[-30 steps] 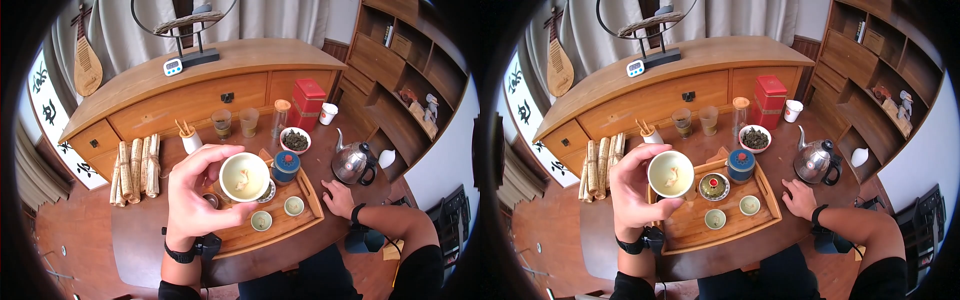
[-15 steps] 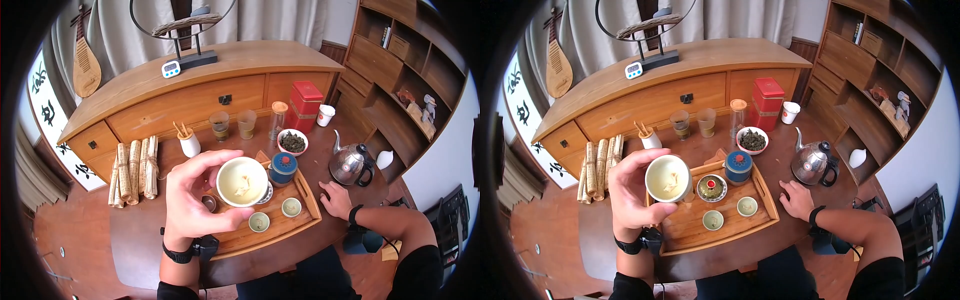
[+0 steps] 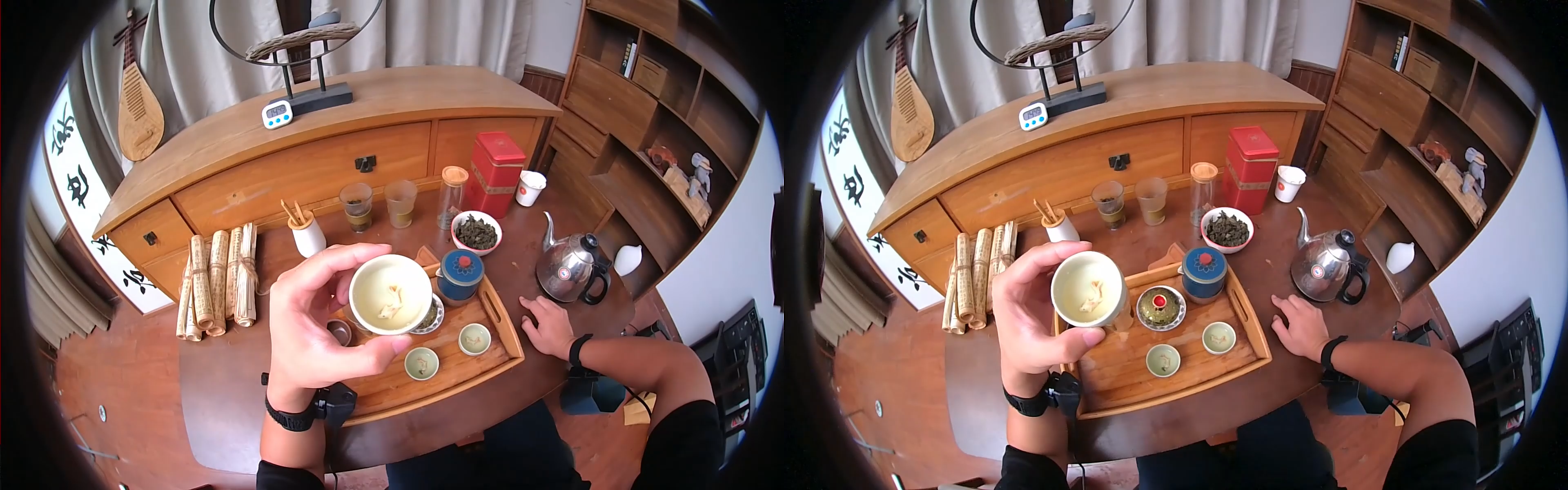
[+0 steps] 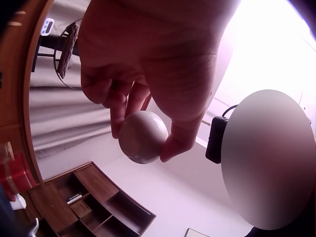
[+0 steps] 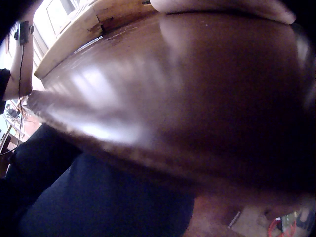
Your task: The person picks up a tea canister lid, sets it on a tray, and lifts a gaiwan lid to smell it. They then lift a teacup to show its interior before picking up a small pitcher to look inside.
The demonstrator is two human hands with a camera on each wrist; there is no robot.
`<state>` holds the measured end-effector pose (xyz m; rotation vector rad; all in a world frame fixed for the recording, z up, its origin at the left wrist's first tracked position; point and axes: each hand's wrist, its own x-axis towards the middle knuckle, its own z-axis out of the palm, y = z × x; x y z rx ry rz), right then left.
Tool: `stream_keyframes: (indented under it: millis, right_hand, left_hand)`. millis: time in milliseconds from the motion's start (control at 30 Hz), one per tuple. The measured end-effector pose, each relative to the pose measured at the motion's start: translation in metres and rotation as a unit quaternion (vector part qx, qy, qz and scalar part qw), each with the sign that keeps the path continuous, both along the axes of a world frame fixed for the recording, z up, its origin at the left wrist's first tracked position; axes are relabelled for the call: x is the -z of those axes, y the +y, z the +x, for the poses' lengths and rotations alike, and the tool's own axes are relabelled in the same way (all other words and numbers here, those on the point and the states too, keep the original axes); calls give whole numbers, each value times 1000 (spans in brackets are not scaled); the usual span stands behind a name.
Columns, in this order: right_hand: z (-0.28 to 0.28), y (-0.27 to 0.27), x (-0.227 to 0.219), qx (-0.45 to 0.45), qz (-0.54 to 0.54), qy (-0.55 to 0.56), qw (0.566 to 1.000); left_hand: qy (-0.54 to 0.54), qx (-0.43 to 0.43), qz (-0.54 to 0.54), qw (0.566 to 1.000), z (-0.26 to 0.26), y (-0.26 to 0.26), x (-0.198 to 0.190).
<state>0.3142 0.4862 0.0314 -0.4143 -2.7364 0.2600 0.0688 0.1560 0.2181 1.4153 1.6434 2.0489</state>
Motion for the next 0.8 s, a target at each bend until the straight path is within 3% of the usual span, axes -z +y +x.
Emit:
stream_keyframes:
  millis: [800]
  right_hand:
    - [0, -1, 1, -2, 6, 6, 1000]
  left_hand:
    - [100, -36, 8, 994, -5, 7, 7]
